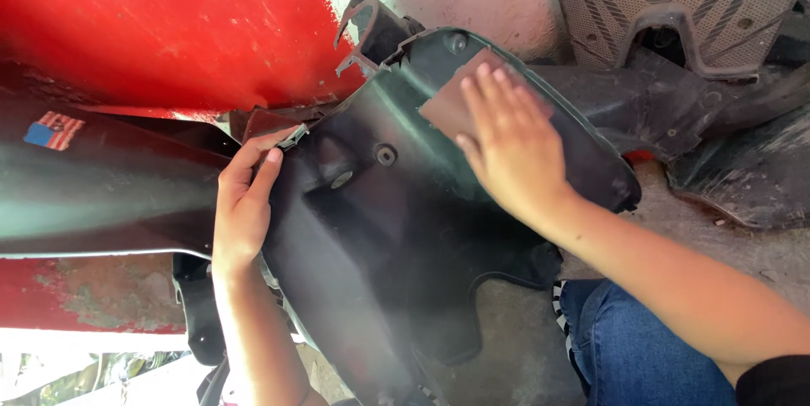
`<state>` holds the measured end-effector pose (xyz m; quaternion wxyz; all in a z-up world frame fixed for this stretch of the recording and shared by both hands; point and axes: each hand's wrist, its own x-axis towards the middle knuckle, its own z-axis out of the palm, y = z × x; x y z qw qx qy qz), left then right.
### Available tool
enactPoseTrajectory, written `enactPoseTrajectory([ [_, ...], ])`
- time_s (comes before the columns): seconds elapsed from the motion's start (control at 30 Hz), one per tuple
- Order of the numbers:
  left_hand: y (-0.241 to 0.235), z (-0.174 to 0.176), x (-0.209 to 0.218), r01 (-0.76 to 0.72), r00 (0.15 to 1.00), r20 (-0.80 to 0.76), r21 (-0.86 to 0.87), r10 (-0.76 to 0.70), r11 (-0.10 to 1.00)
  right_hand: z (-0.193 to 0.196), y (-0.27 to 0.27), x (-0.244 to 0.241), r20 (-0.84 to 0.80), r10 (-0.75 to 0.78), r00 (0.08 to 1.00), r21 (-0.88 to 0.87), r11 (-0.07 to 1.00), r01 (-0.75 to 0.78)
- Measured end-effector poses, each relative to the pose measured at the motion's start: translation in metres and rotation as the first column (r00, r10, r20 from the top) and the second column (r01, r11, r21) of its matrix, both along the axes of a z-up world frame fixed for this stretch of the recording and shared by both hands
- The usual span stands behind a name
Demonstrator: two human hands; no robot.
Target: The person uses sandpaper to sand down the surface of a motorcycle plastic panel.
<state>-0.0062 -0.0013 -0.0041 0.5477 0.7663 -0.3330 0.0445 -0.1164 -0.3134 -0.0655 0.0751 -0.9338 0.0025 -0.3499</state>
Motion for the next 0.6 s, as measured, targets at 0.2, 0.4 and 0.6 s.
enactPoseTrajectory([
  [0.2, 0.000, 0.001, 0.000, 0.008, 1.000, -0.001, -0.006, -0.008, 1.000, 0.009, 0.013, 0.004, -0.004, -0.060, 0.998, -0.323, 0.945, 0.056],
  [0.4, 0.000, -0.001, 0.004, 0.025, 1.000, 0.016, -0.017, -0.025, 1.000, -0.009, 0.016, 0.021, 0.076, -0.047, 0.996, -0.236, 0.970, 0.064],
  [0.6, -0.001, 0.001, 0.001, 0.043, 0.999, 0.006, -0.027, -0.043, 0.999, 0.013, 0.006, 0.020, 0.116, -0.010, 0.993, -0.205, 0.978, 0.033],
])
